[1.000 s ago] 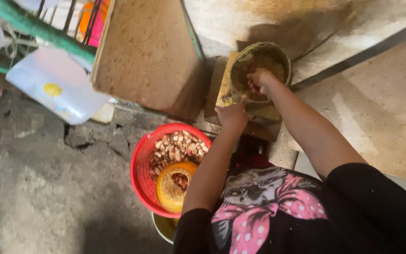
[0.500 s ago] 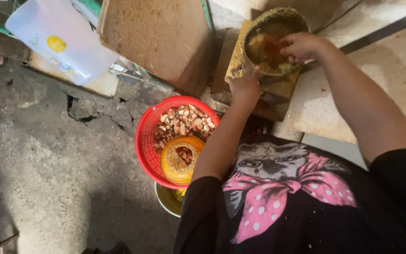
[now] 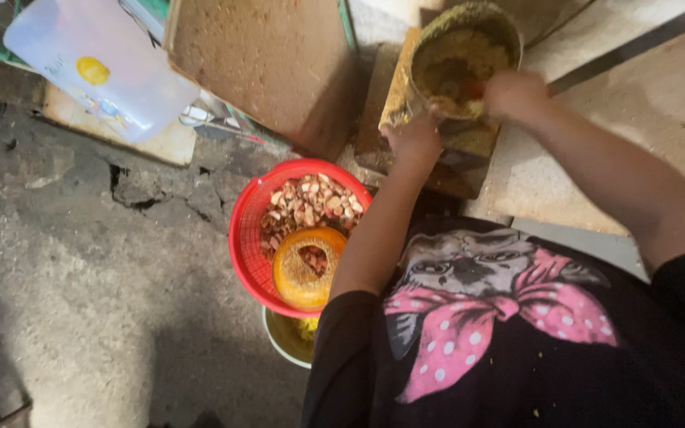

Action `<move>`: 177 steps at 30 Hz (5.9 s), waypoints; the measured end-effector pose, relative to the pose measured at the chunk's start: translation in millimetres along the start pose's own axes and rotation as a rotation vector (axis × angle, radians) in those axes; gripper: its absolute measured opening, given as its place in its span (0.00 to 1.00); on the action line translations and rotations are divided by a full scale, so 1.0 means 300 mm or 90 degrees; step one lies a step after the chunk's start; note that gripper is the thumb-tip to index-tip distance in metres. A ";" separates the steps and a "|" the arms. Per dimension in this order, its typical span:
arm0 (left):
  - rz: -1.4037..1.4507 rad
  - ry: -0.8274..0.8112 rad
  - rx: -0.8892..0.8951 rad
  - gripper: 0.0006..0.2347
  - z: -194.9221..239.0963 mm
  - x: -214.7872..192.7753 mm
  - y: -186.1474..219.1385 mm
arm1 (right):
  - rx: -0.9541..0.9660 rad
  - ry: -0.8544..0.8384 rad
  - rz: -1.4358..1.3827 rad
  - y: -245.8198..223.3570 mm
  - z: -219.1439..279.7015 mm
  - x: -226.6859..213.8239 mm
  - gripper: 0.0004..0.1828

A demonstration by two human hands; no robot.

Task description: The person transfers nut pieces from a red basket into a yellow bowl, then uses a red spatula to scrape a yellow paste from a metal container into a white bucket. The person repeats this scraping and transferring process multiple times.

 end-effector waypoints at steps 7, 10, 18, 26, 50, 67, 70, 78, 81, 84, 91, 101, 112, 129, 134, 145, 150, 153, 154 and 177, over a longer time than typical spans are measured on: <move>0.032 -0.053 -0.009 0.24 -0.043 0.059 -0.053 | -0.083 -0.010 -0.167 -0.092 -0.183 0.095 0.20; 0.069 -0.029 0.013 0.24 -0.054 0.066 -0.058 | -0.043 -0.015 -0.287 -0.110 -0.232 0.122 0.24; -0.018 -0.053 0.022 0.32 -0.045 0.071 -0.055 | -0.057 -0.028 -0.520 -0.058 -0.246 0.184 0.26; -0.060 -0.093 0.011 0.30 -0.016 0.037 -0.058 | -0.045 0.125 -0.594 0.055 -0.133 0.165 0.28; -0.030 -0.090 -0.003 0.27 -0.024 0.027 -0.045 | 0.057 0.212 -0.285 0.124 -0.091 -0.036 0.20; 0.003 -0.173 -0.048 0.33 0.027 -0.095 -0.032 | -0.121 0.166 -0.287 -0.057 -0.325 0.029 0.20; -0.023 -0.123 -0.033 0.29 0.023 -0.079 -0.036 | -0.255 0.216 -0.241 -0.089 -0.243 0.010 0.21; -0.041 -0.085 -0.020 0.28 -0.014 0.020 -0.014 | -0.143 0.033 -0.095 0.079 0.061 -0.148 0.23; -0.053 -0.089 -0.017 0.28 -0.035 0.069 -0.012 | -0.072 0.249 0.038 0.142 0.039 -0.150 0.15; 0.011 0.038 0.019 0.25 -0.043 0.015 -0.008 | -0.071 0.497 0.004 0.172 -0.066 -0.110 0.16; 0.860 -0.397 0.522 0.26 0.342 -0.536 -0.220 | 0.006 0.345 0.094 0.168 -0.102 0.003 0.15; 0.479 -0.050 0.247 0.31 0.058 -0.230 -0.103 | -0.005 -0.019 -0.175 -0.059 -0.088 0.066 0.19; -0.005 -0.062 -0.012 0.33 -0.004 0.050 -0.055 | 0.043 0.250 -0.254 0.005 -0.002 -0.076 0.26; -0.104 -0.050 -0.012 0.33 0.028 -0.020 0.003 | 0.005 0.086 0.107 0.094 -0.153 0.060 0.16; -0.051 -0.068 -0.002 0.30 0.014 0.005 -0.023 | -0.033 0.008 -0.044 0.020 -0.083 0.008 0.17; -0.020 -0.052 0.006 0.29 -0.031 0.053 -0.025 | -0.050 -0.048 -0.151 0.001 -0.050 0.041 0.19; -0.092 -0.044 0.018 0.30 -0.032 0.050 -0.024 | -0.137 -0.009 -0.301 0.071 -0.099 0.127 0.23; -0.076 -0.109 -0.018 0.32 -0.022 0.025 -0.017 | -0.061 0.029 -0.435 0.101 -0.067 0.143 0.25; -0.067 -0.100 -0.015 0.31 -0.019 0.010 -0.018 | -0.035 0.042 -0.465 0.102 -0.053 0.138 0.25; -0.049 -0.116 -0.013 0.31 -0.004 -0.014 -0.021 | -0.005 0.168 -0.405 0.054 0.039 0.105 0.24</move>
Point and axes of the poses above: each hand's wrist, its own z-axis away from the middle knuckle, its own x-axis out of the palm, y = z × x, the point moved 2 cm from there along -z, towards the middle knuckle, and after that the axes turned 12 degrees about -x, right-handed, at the moved point
